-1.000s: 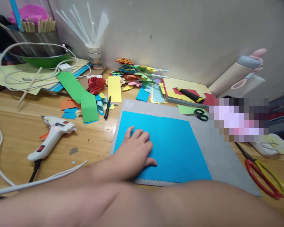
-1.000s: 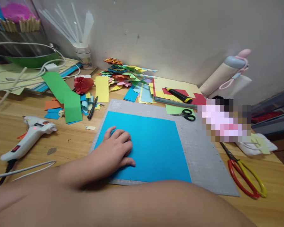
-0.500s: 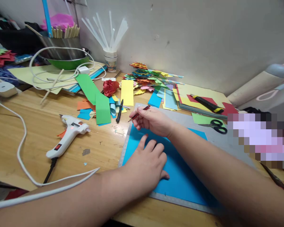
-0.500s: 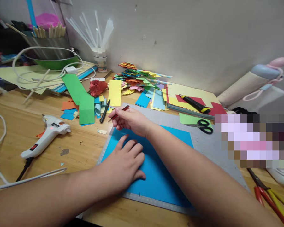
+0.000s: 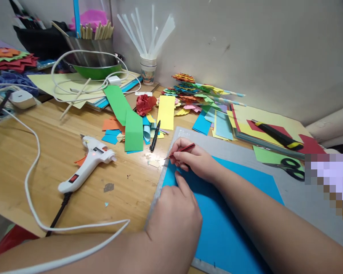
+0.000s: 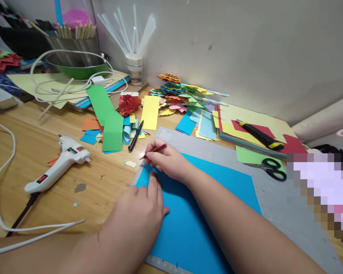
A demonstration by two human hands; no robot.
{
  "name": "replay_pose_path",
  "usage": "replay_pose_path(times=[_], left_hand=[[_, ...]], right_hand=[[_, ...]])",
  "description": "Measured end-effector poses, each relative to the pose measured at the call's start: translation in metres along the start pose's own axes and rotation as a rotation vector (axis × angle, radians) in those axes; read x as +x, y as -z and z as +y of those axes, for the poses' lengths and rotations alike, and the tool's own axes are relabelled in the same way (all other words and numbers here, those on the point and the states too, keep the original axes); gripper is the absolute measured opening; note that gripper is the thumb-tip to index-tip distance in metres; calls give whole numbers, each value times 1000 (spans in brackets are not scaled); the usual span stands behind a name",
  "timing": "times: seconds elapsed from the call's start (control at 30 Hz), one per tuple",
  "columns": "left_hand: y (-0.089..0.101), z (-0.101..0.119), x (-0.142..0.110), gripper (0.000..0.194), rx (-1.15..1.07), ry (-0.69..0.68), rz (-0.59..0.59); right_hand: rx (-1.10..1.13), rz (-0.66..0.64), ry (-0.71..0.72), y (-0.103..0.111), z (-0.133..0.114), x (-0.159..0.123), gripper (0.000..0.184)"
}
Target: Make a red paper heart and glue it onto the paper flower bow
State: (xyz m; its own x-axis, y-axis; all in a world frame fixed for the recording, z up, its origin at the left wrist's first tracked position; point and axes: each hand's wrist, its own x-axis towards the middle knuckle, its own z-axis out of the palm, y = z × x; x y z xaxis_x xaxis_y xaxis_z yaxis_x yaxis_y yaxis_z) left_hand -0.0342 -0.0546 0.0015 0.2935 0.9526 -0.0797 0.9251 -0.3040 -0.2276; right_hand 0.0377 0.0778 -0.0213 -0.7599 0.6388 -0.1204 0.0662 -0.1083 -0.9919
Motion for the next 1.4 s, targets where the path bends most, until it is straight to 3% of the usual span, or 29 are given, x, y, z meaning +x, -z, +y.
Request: replay_pose_path(times=[0.13,0.3,0.4,0.53,0.87,1.13,1.4], left_hand=[[-2,11,-3,48,83,-50,-76],[3,8,1,46,66,-111,-166],[5,4,3,43,44,-125,-208],[5,3,3,39,11,-131,-204],[2,4,-1,34,-36,-138,-193],[0,6,-3,26,-105,-79,-100],[4,4,-1,27,-96,-111,-156]], right_hand=[[-114,-41,25,-4,2,-3,13],[-340,80,191,-7,7,-12,9],[-543,31,287,-7,7,-15,5],[-640,-24,301,-6,7,-15,4],[-682,-30,321,-6,7,-15,5],[-662,-10,317,-7,7,-14,6],[-682,-26,283,-8,4,-14,8]])
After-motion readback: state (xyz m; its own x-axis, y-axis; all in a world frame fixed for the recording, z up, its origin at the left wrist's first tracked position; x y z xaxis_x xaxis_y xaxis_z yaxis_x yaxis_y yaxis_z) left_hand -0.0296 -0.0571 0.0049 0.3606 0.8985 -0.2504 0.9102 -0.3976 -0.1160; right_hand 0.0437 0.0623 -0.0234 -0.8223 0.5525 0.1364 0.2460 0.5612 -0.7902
